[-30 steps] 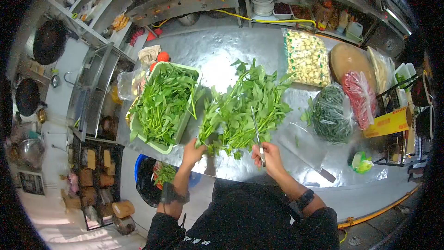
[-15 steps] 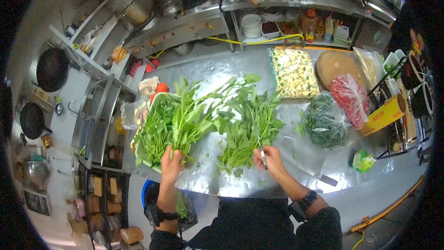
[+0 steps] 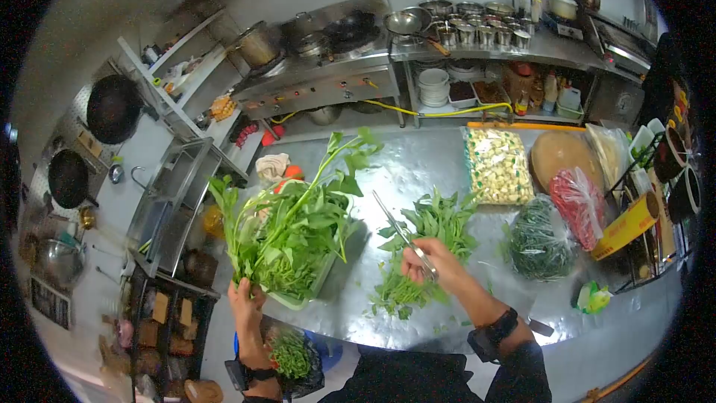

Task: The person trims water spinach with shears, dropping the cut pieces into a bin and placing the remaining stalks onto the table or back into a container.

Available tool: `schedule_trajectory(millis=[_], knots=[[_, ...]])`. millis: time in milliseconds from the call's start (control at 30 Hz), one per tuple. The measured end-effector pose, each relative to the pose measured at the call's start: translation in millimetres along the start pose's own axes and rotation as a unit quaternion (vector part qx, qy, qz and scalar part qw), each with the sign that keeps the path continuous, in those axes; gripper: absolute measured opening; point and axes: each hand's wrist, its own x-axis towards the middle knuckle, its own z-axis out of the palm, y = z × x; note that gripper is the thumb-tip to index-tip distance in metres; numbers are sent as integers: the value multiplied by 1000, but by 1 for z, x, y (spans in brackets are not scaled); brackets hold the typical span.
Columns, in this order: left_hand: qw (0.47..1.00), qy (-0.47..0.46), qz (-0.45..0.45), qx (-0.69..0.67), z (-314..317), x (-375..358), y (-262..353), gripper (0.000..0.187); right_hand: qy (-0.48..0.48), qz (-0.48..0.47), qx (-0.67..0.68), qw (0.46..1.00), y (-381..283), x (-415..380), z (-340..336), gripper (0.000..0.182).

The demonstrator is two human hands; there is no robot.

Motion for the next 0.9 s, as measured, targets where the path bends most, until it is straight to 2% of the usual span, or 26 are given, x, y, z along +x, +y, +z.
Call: schedule_trajectory(millis=[167, 400, 633, 833, 900], knots=[[998, 1, 13, 60, -56, 3, 9, 18, -57, 36, -71, 995, -21, 47, 36, 40], [997, 33, -6, 69, -118, 2, 7, 19, -135, 149, -160, 966, 2, 103, 81, 49], [997, 12, -8, 71, -152, 1, 9, 19, -141, 191, -230, 944, 8, 121, 115, 54], [993, 43, -3, 109, -177, 6, -2, 20, -154, 208, -245, 934, 17, 130, 125, 52], [996, 42, -28, 74, -177, 5, 7, 14, -159, 212, -248, 932, 15, 134, 131, 51]])
